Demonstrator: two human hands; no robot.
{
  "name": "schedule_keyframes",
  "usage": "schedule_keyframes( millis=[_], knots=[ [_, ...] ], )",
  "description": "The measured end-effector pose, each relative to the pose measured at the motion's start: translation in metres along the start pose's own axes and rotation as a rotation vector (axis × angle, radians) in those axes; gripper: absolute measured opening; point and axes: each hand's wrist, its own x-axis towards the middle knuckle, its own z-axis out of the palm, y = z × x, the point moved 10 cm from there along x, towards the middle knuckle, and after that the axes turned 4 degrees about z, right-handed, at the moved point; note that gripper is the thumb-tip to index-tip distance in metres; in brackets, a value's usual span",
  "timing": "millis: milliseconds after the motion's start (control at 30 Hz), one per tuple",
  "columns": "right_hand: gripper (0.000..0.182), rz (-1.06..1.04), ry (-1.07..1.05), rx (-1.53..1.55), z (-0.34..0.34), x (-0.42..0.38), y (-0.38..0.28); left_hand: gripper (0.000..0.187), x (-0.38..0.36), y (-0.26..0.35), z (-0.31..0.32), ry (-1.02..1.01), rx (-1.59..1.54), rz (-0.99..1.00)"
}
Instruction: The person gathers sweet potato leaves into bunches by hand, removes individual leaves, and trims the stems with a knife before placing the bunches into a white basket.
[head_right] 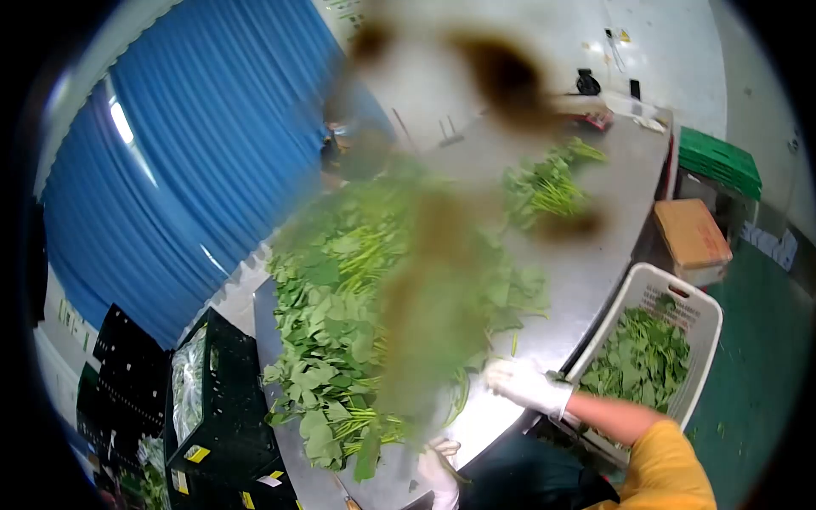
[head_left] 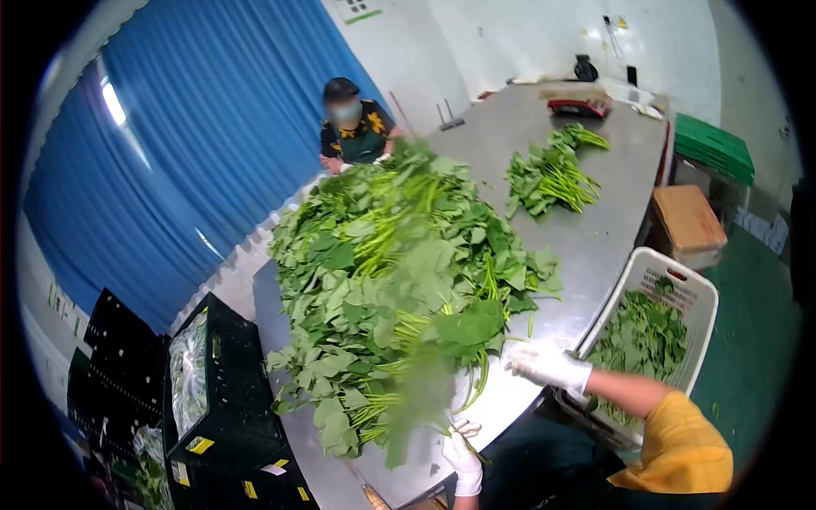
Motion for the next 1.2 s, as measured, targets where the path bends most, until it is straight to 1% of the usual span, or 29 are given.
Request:
schedule_keyframes(
  millis=[33, 67, 100, 133, 200, 233, 267, 333, 367, 400, 533, 600, 633, 667, 700, 733, 767, 800, 867, 933, 967, 1000, 1033, 1067, 1100, 1133, 1167, 1200],
  knots=[
    [0.017, -0.212, 0.019, -0.189, 0.031, -0.006, 0.028, 0.037, -0.002, -0.002, 0.0, -0.003, -0.022, 0.008],
    [0.016, 0.121, 0.008, 0.039, 0.055, -0.014, 0.068, 0.036, 0.0, -0.004, 0.001, -0.011, -0.044, 0.027],
    [0.013, -0.352, 0.247, -0.522, 0.055, -0.034, 0.016, 0.036, 0.0, -0.004, 0.001, -0.031, -0.031, 0.059],
    [0.012, -0.511, 0.405, -0.572, 0.061, -0.046, 0.009, 0.036, -0.002, 0.001, 0.003, -0.054, 0.043, 0.069],
    [0.011, -0.48, 0.567, -0.715, 0.065, -0.053, -0.005, 0.037, -0.001, -0.015, 0.0, -0.034, -0.059, 0.055],
    [0.012, -0.456, 0.566, -0.701, 0.067, -0.051, -0.004, 0.038, 0.0, -0.021, -0.003, -0.039, 0.006, 0.063],
    [0.013, -0.434, 0.568, -0.69, 0.065, -0.05, -0.001, 0.038, 0.0, -0.014, -0.002, -0.06, 0.044, 0.072],
    [0.014, -0.552, 0.549, -0.673, 0.065, -0.053, -0.006, 0.039, 0.001, -0.006, 0.0, -0.067, 0.002, 0.064],
    [0.014, -0.527, 0.534, -0.683, 0.065, -0.051, -0.004, 0.039, 0.002, 0.0, 0.002, -0.079, -0.012, 0.088],
    [0.014, -0.501, 0.517, -0.696, 0.065, -0.05, -0.002, 0.039, 0.001, 0.004, 0.003, -0.076, -0.018, 0.064],
    [0.014, -0.458, 0.506, -0.722, 0.07, -0.048, 0.004, 0.038, 0.003, -0.031, -0.009, -0.015, -0.122, -0.012],
    [0.013, -0.408, 0.503, -0.792, 0.071, -0.045, 0.005, 0.037, 0.006, -0.056, -0.015, 0.027, -0.194, -0.055],
    [0.013, -0.476, 0.545, -0.759, 0.07, -0.048, 0.002, 0.037, 0.008, -0.057, -0.016, 0.043, -0.228, -0.07],
    [0.013, -0.479, 0.55, -0.765, 0.071, -0.046, 0.003, 0.036, 0.011, -0.058, -0.015, 0.055, -0.253, -0.079],
    [0.013, -0.484, 0.535, -0.757, 0.071, -0.046, 0.005, 0.036, 0.01, -0.057, -0.013, 0.034, -0.247, -0.07],
    [0.012, -0.489, 0.519, -0.751, 0.071, -0.046, 0.004, 0.038, 0.012, -0.076, -0.018, 0.04, -0.246, -0.061],
    [0.012, -0.397, 0.473, -0.814, 0.072, -0.043, 0.007, 0.039, 0.011, -0.063, -0.015, 0.044, -0.18, -0.06],
    [0.012, -0.398, 0.475, -0.823, 0.072, -0.041, 0.007, 0.04, 0.009, -0.046, -0.011, 0.048, -0.115, -0.06],
    [0.012, -0.403, 0.494, -0.798, 0.072, -0.041, 0.008, 0.043, 0.01, -0.051, -0.013, 0.067, -0.1, -0.059],
    [0.012, -0.397, 0.49, -0.793, 0.071, -0.041, 0.01, 0.042, 0.009, -0.07, -0.014, 0.025, -0.173, -0.078],
    [0.012, -0.373, 0.467, -0.8, 0.071, -0.039, 0.01, 0.039, 0.009, -0.064, -0.014, 0.042, -0.275, -0.04],
    [0.012, -0.346, 0.445, -0.804, 0.072, -0.038, 0.011, 0.039, 0.009, -0.063, -0.015, 0.044, -0.272, -0.049],
    [0.013, -0.473, 0.523, -0.771, 0.071, -0.046, 0.001, 0.038, 0.01, -0.058, -0.017, 0.031, -0.24, -0.036],
    [0.013, -0.464, 0.515, -0.775, 0.071, -0.045, 0.003, 0.036, 0.008, -0.055, -0.015, 0.019, -0.211, -0.026],
    [0.014, -0.459, 0.514, -0.751, 0.07, -0.045, 0.004, 0.037, 0.008, -0.059, -0.002, -0.089, -0.357, 0.033],
    [0.014, -0.452, 0.51, -0.725, 0.069, -0.045, 0.005, 0.037, 0.014, -0.089, -0.019, -0.137, -0.144, 0.009],
    [0.012, -0.423, 0.484, -0.723, 0.068, -0.043, -0.003, 0.038, 0.008, -0.058, -0.009, -0.123, -0.196, -0.002],
    [0.012, -0.309, 0.407, -0.783, 0.069, -0.04, -0.002, 0.039, 0.001, -0.03, 0.004, -0.103, -0.24, -0.033]
  ],
)
